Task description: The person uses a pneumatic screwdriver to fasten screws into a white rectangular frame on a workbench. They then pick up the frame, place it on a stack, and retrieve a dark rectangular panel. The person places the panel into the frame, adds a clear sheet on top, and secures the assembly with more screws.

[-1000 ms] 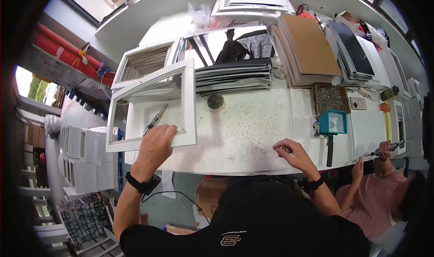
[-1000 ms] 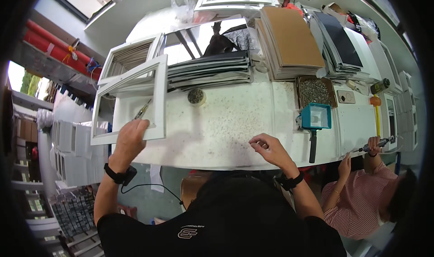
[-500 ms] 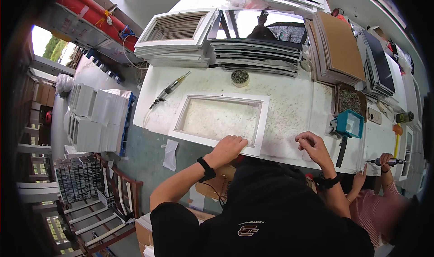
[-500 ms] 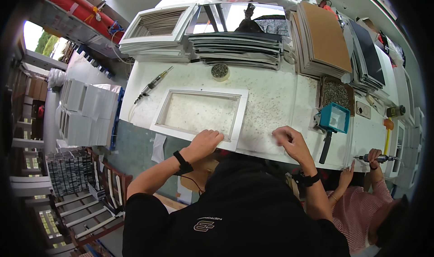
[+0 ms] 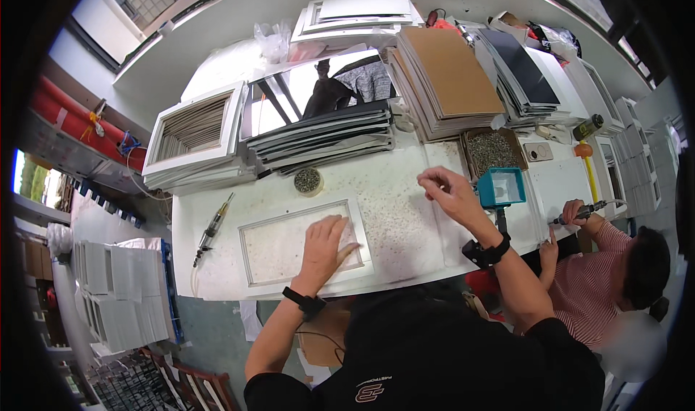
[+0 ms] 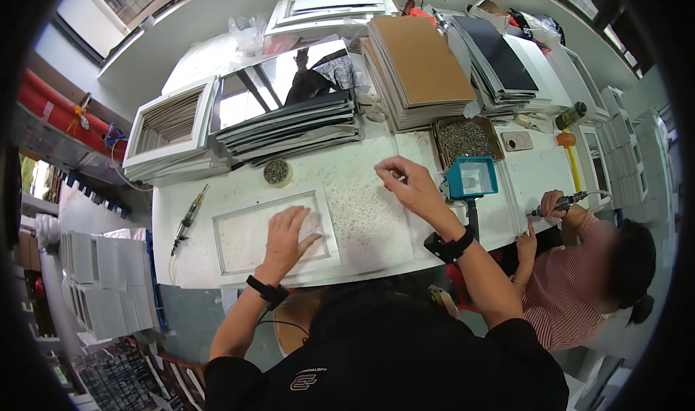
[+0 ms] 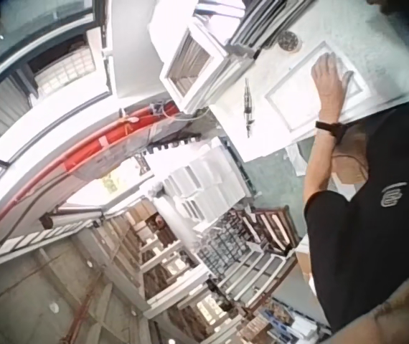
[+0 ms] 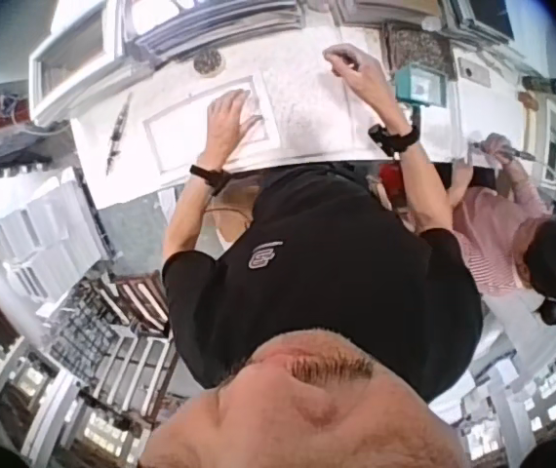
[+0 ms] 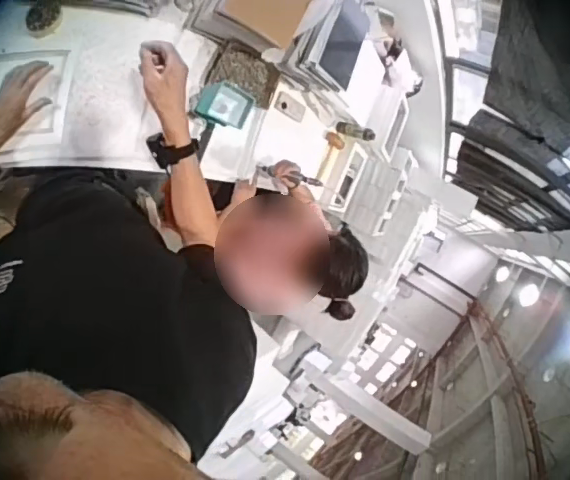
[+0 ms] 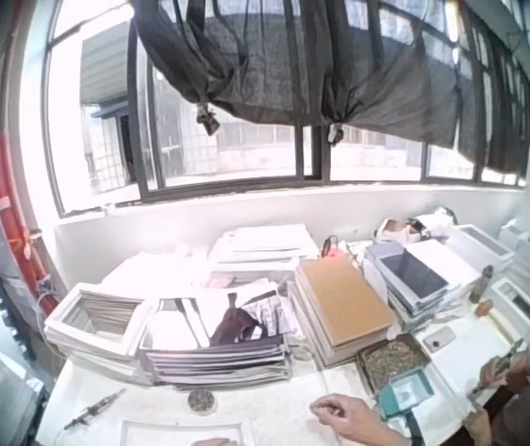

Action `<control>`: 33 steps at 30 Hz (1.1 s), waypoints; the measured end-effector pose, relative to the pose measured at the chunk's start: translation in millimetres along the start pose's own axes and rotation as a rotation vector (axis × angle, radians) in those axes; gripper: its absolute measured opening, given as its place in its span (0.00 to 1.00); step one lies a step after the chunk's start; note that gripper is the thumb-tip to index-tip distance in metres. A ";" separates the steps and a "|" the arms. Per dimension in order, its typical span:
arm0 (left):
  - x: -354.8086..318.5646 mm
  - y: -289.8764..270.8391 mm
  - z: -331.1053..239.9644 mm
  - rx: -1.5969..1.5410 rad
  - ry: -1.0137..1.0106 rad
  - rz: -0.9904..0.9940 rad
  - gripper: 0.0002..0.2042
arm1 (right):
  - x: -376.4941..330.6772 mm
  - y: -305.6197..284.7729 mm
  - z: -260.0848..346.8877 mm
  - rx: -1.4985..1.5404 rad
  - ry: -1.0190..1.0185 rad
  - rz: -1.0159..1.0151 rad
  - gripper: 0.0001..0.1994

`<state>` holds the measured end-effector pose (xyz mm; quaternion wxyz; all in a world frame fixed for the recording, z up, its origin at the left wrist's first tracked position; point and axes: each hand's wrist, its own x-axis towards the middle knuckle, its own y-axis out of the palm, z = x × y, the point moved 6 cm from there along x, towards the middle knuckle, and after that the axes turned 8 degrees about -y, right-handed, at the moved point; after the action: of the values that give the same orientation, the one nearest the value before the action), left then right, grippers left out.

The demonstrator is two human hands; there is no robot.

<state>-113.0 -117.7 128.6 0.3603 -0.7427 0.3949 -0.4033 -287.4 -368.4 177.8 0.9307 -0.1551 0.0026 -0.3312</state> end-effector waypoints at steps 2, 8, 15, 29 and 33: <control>54.1 -34.6 2.1 0.060 0.017 -0.174 0.31 | 55.7 -11.7 -0.6 0.043 -0.057 -0.169 0.17; 179.4 -63.1 3.1 0.059 0.050 -0.322 0.26 | 192.1 -20.1 -43.6 0.315 0.206 -0.224 0.15; 229.5 -26.8 46.2 0.010 -0.001 -0.323 0.30 | 228.3 -4.6 -53.6 0.288 0.307 -0.137 0.12; 239.7 -44.3 59.5 0.092 0.061 -0.373 0.28 | 214.1 -10.3 3.9 0.295 0.171 -0.196 0.13; 241.1 -36.0 53.8 0.070 0.125 -0.371 0.26 | 213.8 -20.1 -20.7 0.276 0.173 -0.179 0.14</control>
<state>32.7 -302.0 212.8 0.2800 -0.7633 0.2586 -0.5216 -135.1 -521.1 184.9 0.9062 0.0034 0.0232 -0.4222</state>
